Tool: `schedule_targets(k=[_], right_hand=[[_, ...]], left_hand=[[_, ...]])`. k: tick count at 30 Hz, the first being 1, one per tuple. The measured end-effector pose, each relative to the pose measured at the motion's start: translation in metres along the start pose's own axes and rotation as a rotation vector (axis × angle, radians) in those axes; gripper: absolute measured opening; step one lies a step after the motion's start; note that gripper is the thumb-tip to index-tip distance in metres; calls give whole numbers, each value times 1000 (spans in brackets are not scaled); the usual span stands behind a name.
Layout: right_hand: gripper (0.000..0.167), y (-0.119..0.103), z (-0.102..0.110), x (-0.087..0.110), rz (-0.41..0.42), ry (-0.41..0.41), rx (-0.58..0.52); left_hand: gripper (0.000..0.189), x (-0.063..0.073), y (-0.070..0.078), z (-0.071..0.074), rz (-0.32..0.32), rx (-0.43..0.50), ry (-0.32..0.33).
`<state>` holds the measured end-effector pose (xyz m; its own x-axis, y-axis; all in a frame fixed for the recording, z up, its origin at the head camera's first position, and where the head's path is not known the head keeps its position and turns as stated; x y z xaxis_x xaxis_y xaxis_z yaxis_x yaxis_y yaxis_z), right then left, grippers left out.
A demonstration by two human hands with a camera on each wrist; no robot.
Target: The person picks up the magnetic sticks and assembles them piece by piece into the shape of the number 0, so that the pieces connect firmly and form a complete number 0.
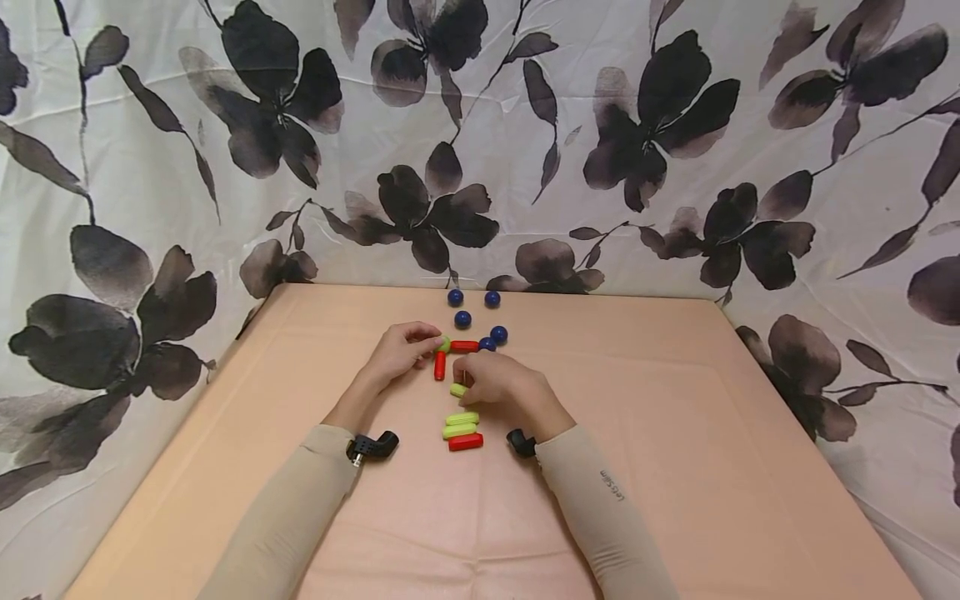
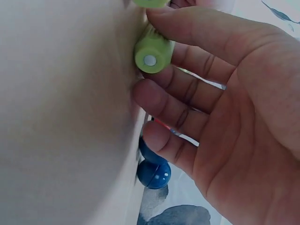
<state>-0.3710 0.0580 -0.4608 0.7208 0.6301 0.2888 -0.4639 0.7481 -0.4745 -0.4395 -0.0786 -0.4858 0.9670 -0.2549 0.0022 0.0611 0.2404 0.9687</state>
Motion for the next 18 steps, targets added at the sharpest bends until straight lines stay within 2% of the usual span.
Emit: schedule_targets(k=[4,10,18], right_hand=[[18,5,3,2,-20,35,-1],[39,15,19,12,-37,117,-123],[20,25,33,18,-14,114,-232]], left_hand=[[19,0,0,0,0,-12,-3],[22,1,0,0,1,-30,-5],[19,2,1,1,9,-32,2]])
Point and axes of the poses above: each hand's wrist, its own x-axis away from the middle knuckle, its own z-axis out of the back of the hand, y = z × x, the point moved 10 cm from there along -x, towards the middle knuckle, and after that the axes turned 2 degrees about -y, right-handed, at the moved point
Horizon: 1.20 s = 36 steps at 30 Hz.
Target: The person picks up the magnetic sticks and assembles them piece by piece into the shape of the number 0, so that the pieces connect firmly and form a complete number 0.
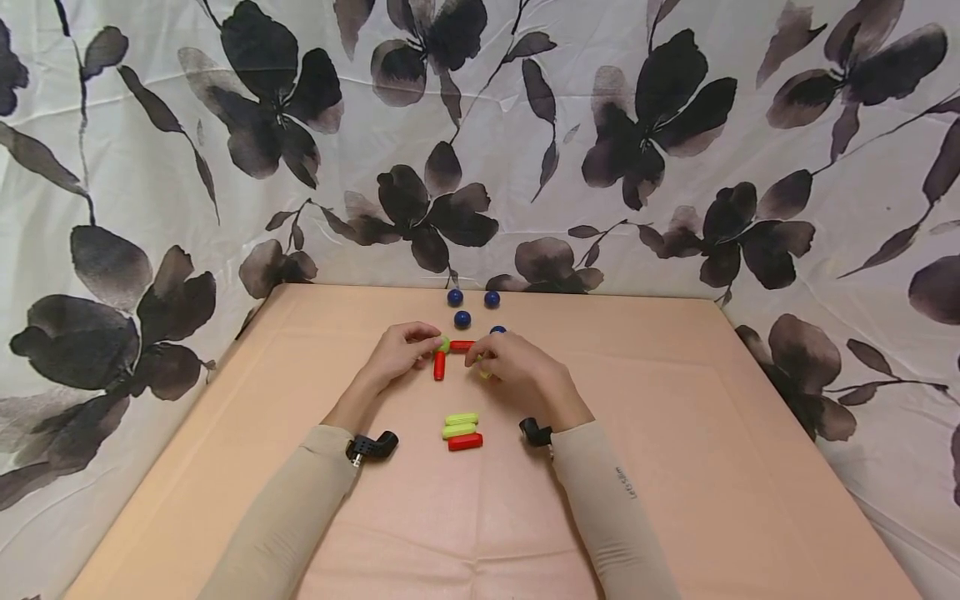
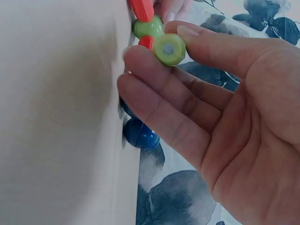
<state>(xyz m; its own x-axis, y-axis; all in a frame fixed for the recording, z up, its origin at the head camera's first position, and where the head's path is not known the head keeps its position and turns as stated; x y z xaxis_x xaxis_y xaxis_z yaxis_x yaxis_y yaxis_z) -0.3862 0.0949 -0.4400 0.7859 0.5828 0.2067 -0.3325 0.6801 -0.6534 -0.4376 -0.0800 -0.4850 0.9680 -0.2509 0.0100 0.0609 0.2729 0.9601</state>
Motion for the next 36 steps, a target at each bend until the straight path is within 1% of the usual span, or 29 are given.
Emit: schedule_targets(k=[4,8,14,19,25,30,33,36], right_hand=[[21,5,6,2,5,23,-53],[22,15,9,2,2,37,-105],[19,36,5,1,-43,-12,-171],[18,43,1,2,-60,-51,-206],[16,45,-1,-1,-73,-43,-201],[14,48,-2,-3,-100,-22,-180],[19,49,0,-2,-110,-13,-181],[26,49,6,0,-118,14,-210]], left_hand=[[19,0,0,0,-3,-7,6],[20,1,0,0,-11,-14,9],[22,1,0,0,-3,-21,4],[22,1,1,0,-2,-16,4],[22,0,-1,1,-4,-16,5],[26,0,0,0,-3,-22,-1],[28,0,1,-1,-8,-28,-6],[29,-1,0,0,-7,-30,-8]])
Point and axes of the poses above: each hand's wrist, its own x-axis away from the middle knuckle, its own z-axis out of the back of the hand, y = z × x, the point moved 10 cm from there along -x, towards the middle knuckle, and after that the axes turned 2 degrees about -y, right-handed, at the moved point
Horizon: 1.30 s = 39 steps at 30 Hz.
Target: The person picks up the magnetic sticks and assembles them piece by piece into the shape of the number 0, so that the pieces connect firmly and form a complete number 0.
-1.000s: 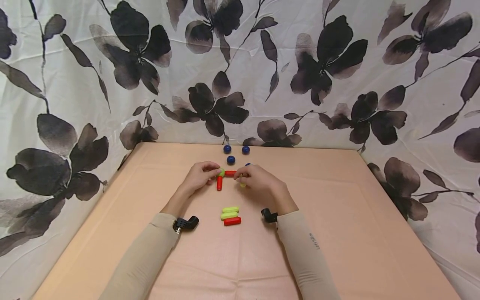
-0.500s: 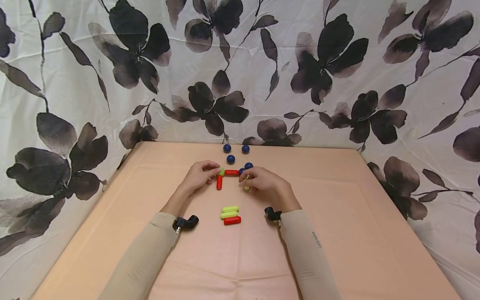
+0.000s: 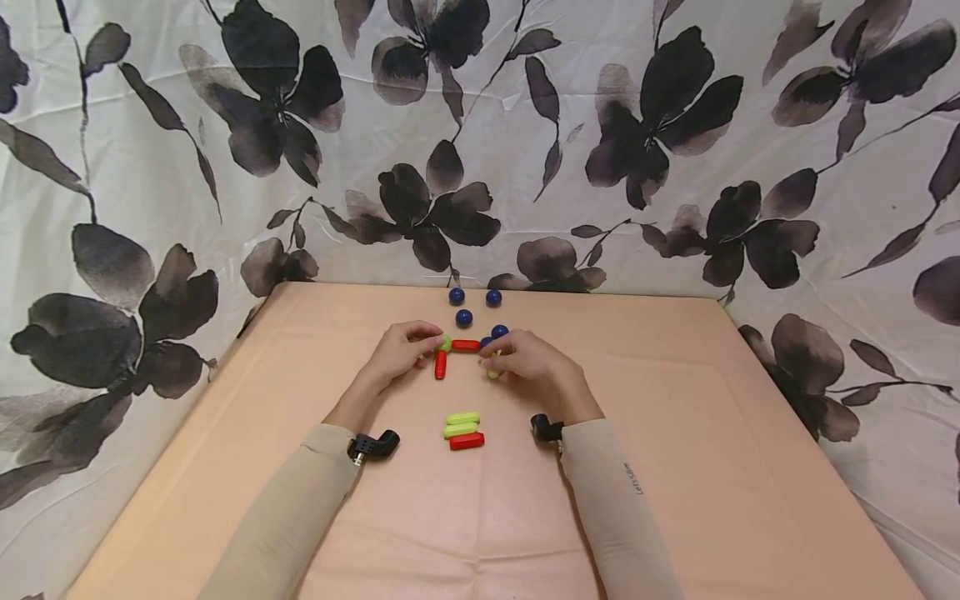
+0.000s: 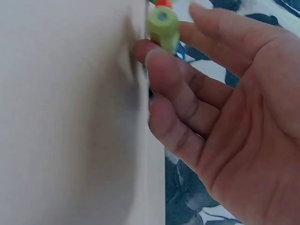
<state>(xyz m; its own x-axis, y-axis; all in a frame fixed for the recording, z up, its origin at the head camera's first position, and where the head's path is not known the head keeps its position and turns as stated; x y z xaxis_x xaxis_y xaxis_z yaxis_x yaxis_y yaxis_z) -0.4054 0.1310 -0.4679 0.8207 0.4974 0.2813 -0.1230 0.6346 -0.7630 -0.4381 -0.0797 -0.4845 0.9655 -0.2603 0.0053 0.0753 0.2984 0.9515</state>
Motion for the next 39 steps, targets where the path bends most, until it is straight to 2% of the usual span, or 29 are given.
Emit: schedule_targets(k=[4,9,12,16,20,28,30,33,37,39], right_hand=[[31,-4,17,5,16,114,-10],[34,-12,37,7,69,333,111],[42,-9,37,5,61,385,121],[51,-8,29,-4,83,367,171],[43,-5,22,-10,78,352,254],[36,7,22,-1,5,357,265],[36,10,23,3,-2,356,256],[37,10,25,8,-7,336,179],[36,-4,28,18,35,290,82],[34,-14,28,22,79,247,78]], left_hand=[[28,1,0,0,7,3,-8],[24,3,-1,2,9,9,-7],[21,3,-2,2,10,13,-8],[18,3,-4,0,10,18,-10],[20,3,-4,0,4,16,-12],[21,5,-3,-1,6,10,-23],[22,5,-3,-1,4,12,-25],[23,6,-2,1,4,16,-24],[23,9,0,4,0,14,-23],[21,9,0,5,0,9,-24]])
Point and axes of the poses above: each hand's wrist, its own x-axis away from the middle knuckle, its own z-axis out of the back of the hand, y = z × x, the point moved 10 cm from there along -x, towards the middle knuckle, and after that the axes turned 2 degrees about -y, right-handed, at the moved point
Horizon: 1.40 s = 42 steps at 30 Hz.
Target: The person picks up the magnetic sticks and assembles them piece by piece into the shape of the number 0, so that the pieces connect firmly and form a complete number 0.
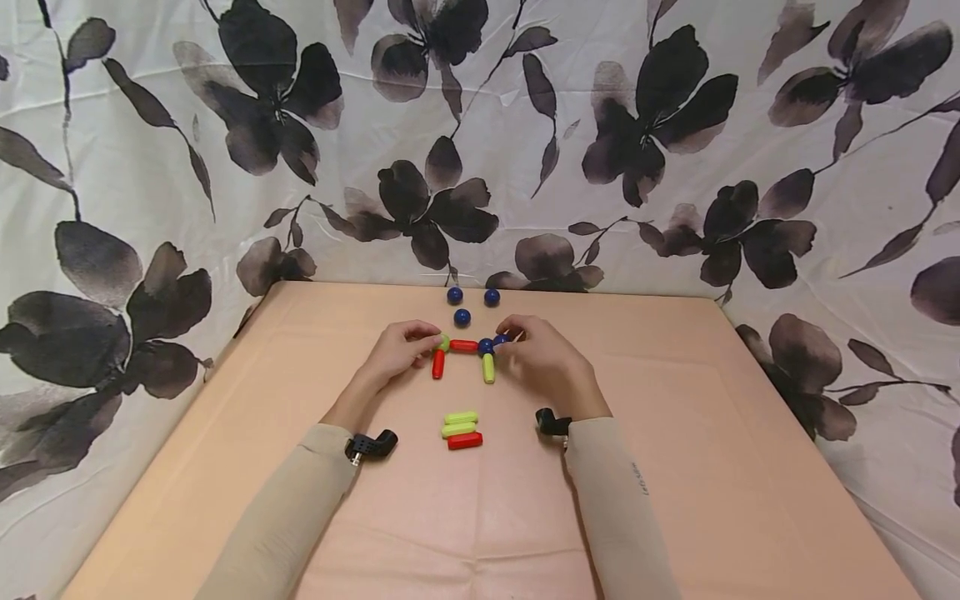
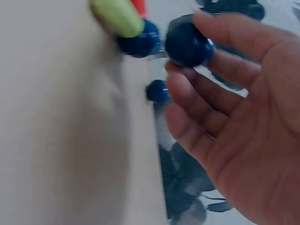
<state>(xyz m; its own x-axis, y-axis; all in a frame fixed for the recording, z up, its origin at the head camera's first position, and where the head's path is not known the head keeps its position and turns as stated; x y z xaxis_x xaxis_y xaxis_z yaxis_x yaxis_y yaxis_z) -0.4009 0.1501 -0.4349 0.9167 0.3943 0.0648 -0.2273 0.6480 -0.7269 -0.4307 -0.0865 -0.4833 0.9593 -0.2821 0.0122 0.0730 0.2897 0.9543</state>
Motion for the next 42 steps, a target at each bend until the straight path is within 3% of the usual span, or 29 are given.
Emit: schedule_targets(k=[6,11,17,24,30,42], right_hand=[[42,-14,-10,8,66,-206,-21],[53,-17,-27,15,30,-360,-9],[46,-17,-46,16,-6,-468,49],[44,-13,-57,12,-44,-514,56],[40,-10,-58,9,-86,-502,73],[39,-7,-56,4,-50,-480,112]], left_hand=[[20,0,0,0,-2,2,-2],[19,-1,0,-1,1,2,-3],[20,-1,0,-1,8,-1,-8],[20,-3,1,0,5,-8,-4],[21,-3,1,-1,9,0,-2],[21,-7,0,-1,7,5,16]])
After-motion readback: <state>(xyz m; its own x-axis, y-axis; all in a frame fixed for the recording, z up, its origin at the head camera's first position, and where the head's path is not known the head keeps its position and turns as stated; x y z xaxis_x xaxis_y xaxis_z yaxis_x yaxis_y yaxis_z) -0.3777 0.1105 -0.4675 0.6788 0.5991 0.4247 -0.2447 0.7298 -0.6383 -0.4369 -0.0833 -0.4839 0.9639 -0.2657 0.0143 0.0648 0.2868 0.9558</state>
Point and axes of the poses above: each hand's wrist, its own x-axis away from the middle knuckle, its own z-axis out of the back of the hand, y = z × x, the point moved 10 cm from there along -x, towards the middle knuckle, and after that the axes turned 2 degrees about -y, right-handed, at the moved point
